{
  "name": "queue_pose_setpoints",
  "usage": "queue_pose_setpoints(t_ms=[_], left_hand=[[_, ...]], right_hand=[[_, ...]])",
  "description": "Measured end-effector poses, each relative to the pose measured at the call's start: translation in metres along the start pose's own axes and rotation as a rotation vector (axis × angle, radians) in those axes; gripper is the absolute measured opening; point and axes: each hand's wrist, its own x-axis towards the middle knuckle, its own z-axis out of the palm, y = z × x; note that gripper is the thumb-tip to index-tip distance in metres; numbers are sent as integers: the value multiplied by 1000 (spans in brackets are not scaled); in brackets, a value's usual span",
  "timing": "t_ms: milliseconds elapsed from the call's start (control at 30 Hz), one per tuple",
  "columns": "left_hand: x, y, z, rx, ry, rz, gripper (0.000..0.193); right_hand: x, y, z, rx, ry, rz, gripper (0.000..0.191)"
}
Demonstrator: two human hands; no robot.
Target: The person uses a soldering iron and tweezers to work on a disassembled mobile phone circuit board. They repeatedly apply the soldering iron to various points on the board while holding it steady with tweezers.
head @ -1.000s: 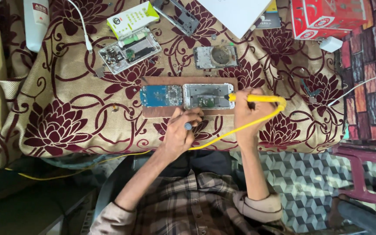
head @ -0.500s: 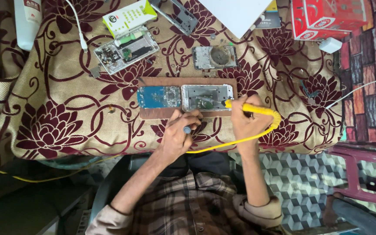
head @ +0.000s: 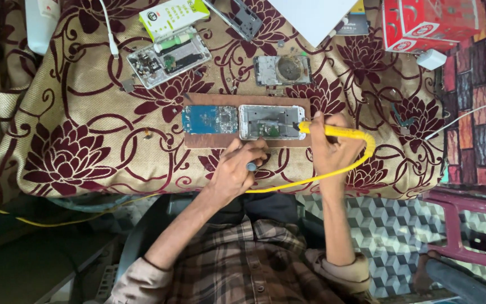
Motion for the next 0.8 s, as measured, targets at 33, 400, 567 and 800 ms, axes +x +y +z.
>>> queue_pose_setpoints(t_ms=[33, 400, 567, 800], left_hand=[[0, -1, 1, 6, 4, 4, 50], [-2, -3, 2, 3, 39, -11, 42], [-2, -1, 1, 6, 55, 0, 40], [0, -1, -1, 3, 48, 28, 46]], right_hand=[[-4, 3, 5, -97, 72, -41, 37], [-41, 14, 23, -154, 305, -65, 32], [-41, 12, 26, -65, 305, -86, 26], [-45, 28, 26, 177, 336, 111, 23]])
